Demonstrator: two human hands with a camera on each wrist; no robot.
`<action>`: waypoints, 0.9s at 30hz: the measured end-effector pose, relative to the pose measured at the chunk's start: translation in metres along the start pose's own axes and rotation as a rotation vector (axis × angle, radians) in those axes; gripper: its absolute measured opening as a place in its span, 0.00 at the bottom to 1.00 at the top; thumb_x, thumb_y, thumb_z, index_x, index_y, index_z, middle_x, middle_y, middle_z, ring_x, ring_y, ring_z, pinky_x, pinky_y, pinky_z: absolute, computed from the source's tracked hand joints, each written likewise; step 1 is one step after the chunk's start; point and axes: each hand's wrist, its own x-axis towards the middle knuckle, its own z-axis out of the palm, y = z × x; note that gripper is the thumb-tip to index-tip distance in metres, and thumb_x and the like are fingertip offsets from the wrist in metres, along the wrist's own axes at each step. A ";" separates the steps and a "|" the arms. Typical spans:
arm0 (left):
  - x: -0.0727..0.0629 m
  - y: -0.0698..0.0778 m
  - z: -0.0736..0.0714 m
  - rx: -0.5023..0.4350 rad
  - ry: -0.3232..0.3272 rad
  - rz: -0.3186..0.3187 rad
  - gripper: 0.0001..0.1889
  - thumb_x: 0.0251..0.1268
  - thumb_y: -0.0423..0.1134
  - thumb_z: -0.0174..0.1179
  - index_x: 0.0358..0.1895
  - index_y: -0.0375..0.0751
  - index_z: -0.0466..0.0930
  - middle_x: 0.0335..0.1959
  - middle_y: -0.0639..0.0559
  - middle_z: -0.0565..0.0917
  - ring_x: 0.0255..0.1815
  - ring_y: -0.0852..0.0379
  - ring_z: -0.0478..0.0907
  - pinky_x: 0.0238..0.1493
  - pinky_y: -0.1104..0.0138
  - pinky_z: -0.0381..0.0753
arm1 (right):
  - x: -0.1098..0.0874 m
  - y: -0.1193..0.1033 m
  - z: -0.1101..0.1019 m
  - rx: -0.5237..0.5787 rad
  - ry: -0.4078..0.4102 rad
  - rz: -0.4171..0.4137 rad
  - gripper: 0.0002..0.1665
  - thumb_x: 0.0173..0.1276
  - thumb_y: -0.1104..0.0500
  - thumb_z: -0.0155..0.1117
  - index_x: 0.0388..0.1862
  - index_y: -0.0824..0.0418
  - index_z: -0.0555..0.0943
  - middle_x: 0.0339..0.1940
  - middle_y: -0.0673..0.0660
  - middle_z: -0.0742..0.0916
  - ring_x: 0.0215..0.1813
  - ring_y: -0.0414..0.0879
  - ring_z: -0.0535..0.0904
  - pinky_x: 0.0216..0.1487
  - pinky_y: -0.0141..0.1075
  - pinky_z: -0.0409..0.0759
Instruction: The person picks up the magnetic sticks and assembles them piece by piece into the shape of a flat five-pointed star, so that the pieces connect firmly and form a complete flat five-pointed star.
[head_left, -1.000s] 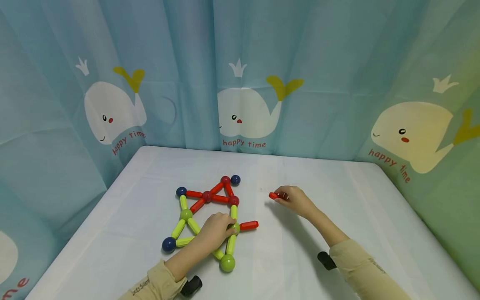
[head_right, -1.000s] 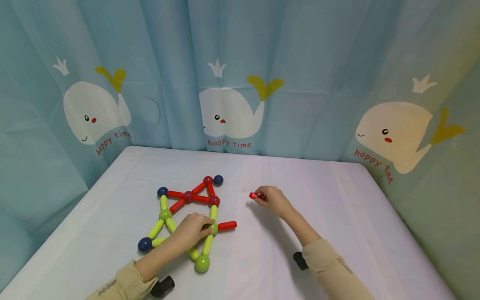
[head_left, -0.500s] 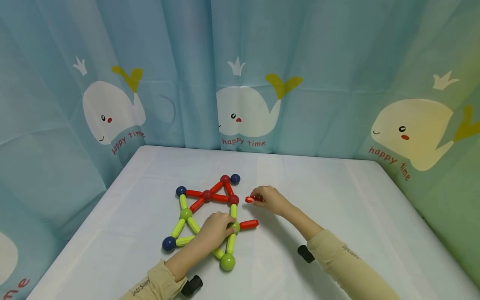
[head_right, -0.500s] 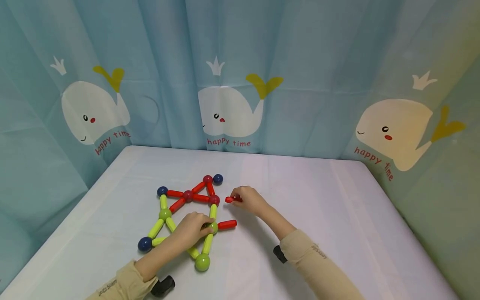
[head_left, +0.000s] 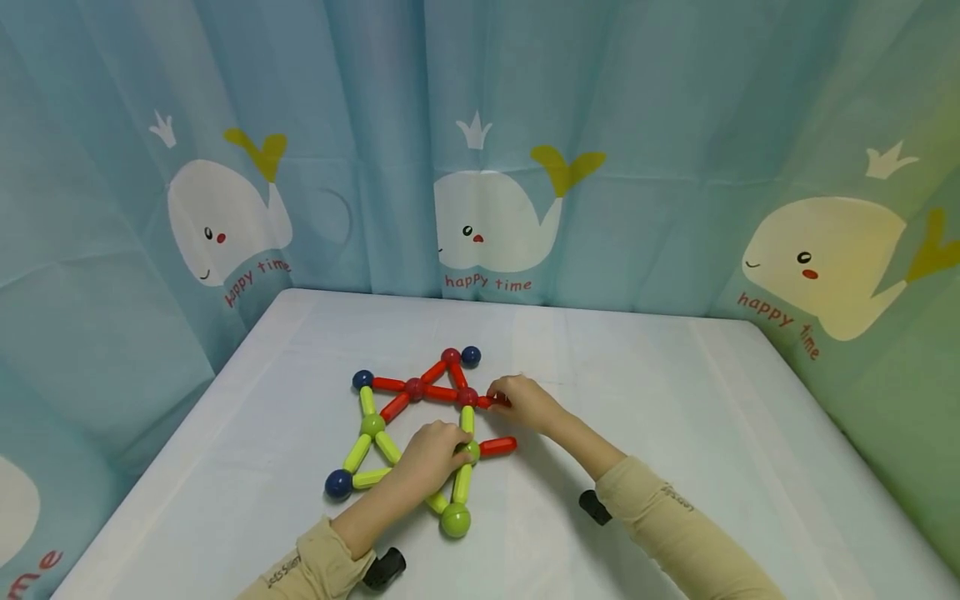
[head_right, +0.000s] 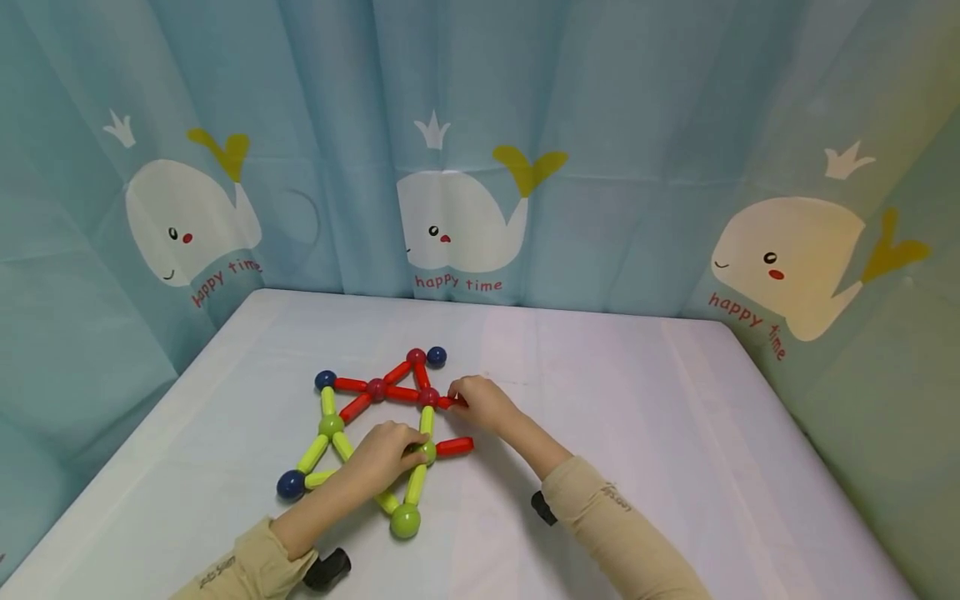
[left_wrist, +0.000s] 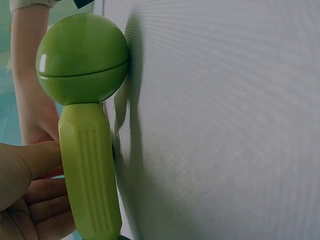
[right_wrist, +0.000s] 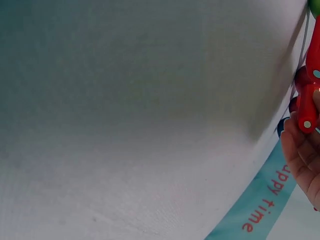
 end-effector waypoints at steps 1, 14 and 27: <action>0.000 0.000 0.000 -0.002 -0.002 -0.002 0.17 0.56 0.39 0.66 0.49 0.37 0.83 0.42 0.48 0.86 0.43 0.52 0.82 0.47 0.62 0.80 | 0.000 0.000 0.000 0.000 0.000 0.003 0.08 0.58 0.69 0.67 0.38 0.66 0.84 0.30 0.56 0.86 0.29 0.41 0.76 0.36 0.30 0.80; 0.000 0.001 0.000 -0.015 -0.012 -0.014 0.17 0.55 0.39 0.66 0.49 0.38 0.83 0.41 0.48 0.86 0.41 0.54 0.81 0.44 0.64 0.80 | -0.014 0.006 -0.015 0.040 0.013 0.002 0.08 0.59 0.64 0.67 0.36 0.65 0.78 0.27 0.54 0.82 0.29 0.41 0.73 0.32 0.28 0.75; -0.001 0.000 0.001 -0.019 0.006 0.008 0.17 0.55 0.39 0.66 0.48 0.37 0.83 0.41 0.47 0.86 0.42 0.52 0.82 0.45 0.63 0.81 | -0.042 0.007 -0.018 0.052 -0.224 -0.155 0.10 0.57 0.58 0.71 0.35 0.61 0.82 0.24 0.48 0.79 0.28 0.36 0.69 0.29 0.24 0.70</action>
